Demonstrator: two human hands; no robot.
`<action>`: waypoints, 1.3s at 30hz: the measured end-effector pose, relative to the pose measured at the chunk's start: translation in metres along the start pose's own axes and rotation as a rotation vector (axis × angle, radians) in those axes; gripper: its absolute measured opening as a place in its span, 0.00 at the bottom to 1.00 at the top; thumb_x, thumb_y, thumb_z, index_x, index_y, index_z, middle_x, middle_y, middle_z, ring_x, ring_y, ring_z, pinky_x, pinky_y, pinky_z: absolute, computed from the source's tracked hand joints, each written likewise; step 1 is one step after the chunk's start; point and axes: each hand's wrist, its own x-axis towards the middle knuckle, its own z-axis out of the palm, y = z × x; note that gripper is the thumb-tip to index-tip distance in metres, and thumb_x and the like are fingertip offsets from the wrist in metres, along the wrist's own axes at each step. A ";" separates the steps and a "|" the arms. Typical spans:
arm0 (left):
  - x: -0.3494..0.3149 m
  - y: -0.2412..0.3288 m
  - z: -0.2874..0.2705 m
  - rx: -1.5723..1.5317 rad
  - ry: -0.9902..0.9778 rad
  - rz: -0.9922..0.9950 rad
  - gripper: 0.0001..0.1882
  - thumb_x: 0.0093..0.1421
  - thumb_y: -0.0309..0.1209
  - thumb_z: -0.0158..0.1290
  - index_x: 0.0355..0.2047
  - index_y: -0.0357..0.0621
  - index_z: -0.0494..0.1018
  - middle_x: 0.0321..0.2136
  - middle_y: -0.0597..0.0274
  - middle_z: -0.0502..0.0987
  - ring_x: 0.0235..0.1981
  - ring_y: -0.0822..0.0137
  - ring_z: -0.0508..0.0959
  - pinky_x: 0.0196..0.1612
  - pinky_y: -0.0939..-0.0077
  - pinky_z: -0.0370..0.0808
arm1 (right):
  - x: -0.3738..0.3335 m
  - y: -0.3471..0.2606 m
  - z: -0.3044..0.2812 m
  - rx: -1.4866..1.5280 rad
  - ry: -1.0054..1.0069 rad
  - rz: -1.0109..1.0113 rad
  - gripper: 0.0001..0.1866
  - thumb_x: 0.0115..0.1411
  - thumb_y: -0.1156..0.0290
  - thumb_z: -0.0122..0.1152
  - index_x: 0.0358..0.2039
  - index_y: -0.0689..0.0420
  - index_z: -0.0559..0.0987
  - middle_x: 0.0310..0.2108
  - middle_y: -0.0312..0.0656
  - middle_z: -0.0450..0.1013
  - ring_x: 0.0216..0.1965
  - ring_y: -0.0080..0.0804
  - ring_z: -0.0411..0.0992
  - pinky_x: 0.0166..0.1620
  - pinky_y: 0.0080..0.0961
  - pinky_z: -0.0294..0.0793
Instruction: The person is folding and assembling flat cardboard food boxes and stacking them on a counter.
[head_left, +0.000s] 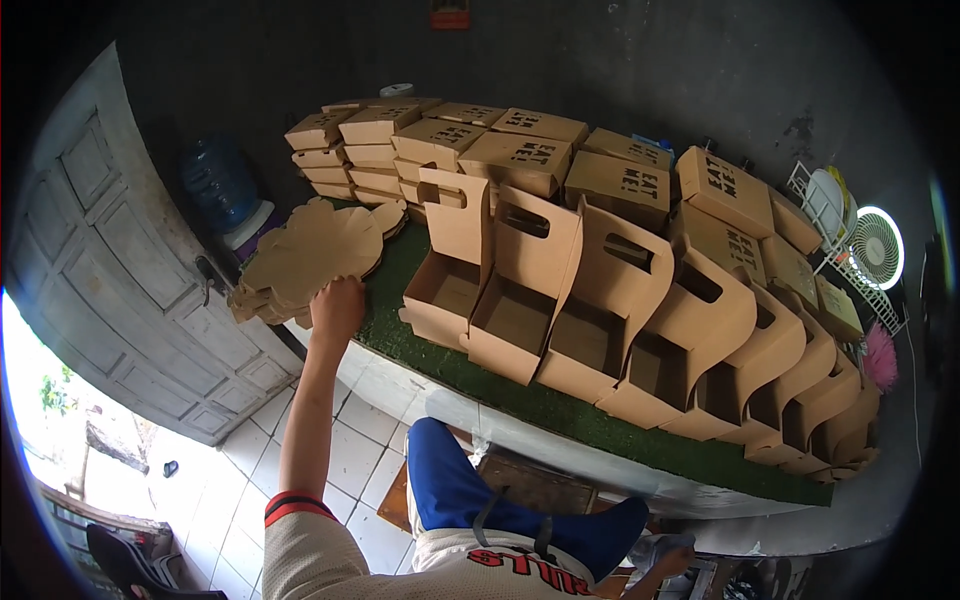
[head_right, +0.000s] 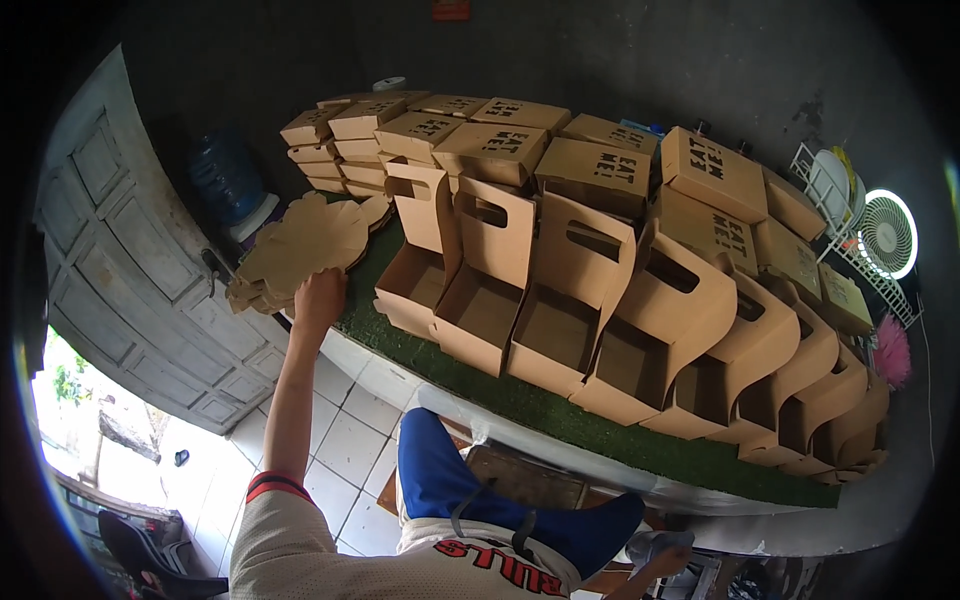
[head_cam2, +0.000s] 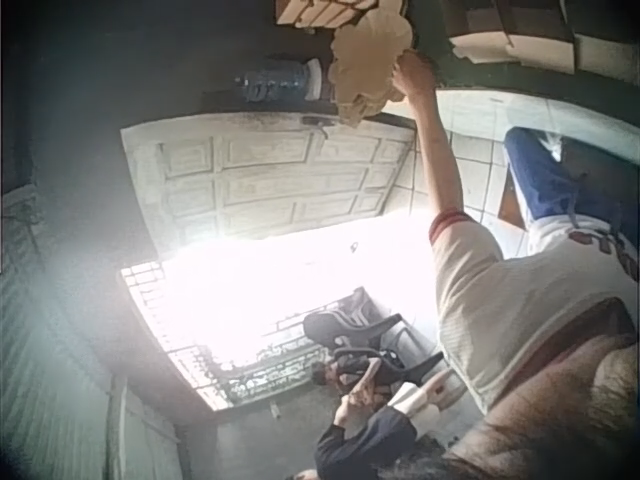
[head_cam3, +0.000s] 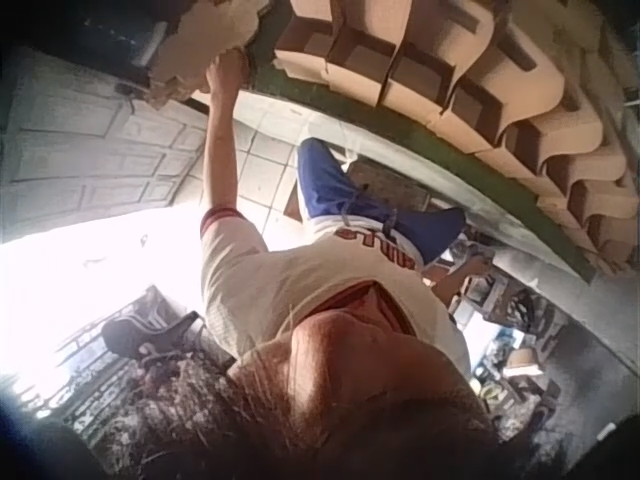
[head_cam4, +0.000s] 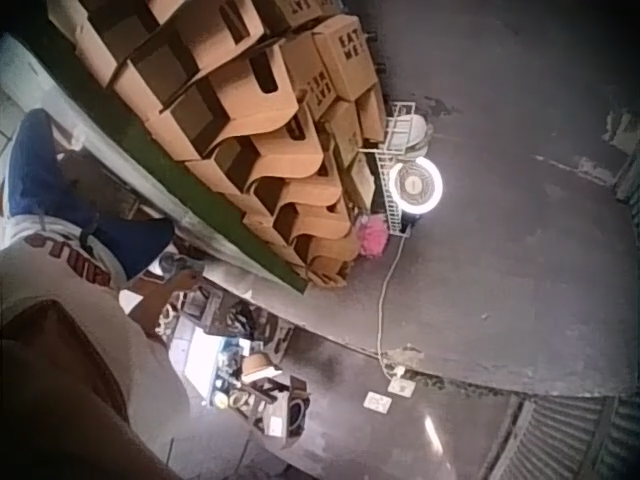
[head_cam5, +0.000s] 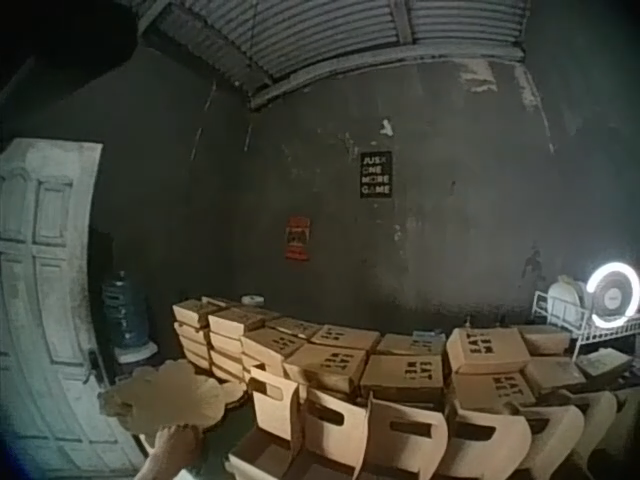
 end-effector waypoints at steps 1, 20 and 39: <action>0.001 -0.001 0.002 -0.033 -0.079 -0.033 0.11 0.61 0.36 0.52 0.31 0.41 0.78 0.27 0.44 0.79 0.31 0.44 0.80 0.37 0.53 0.78 | 0.002 0.005 0.002 0.004 0.005 -0.002 0.22 0.63 0.60 0.55 0.49 0.63 0.78 0.46 0.54 0.77 0.49 0.52 0.75 0.52 0.40 0.74; -0.021 0.018 -0.171 -1.000 0.649 -0.200 0.15 0.72 0.31 0.41 0.42 0.33 0.75 0.32 0.63 0.77 0.30 0.78 0.72 0.35 0.84 0.70 | -0.004 -0.213 -0.116 -0.259 -1.714 -0.106 0.18 0.64 0.67 0.56 0.51 0.63 0.77 0.44 0.48 0.79 0.42 0.33 0.79 0.42 0.28 0.78; -0.125 0.120 -0.214 -2.475 0.492 -0.223 0.16 0.67 0.40 0.39 0.25 0.45 0.61 0.15 0.68 0.64 0.20 0.74 0.65 0.23 0.74 0.64 | -0.246 -0.532 -0.344 1.283 -1.152 -1.725 0.36 0.58 0.55 0.67 0.58 0.65 0.67 0.58 0.61 0.66 0.59 0.58 0.67 0.62 0.55 0.61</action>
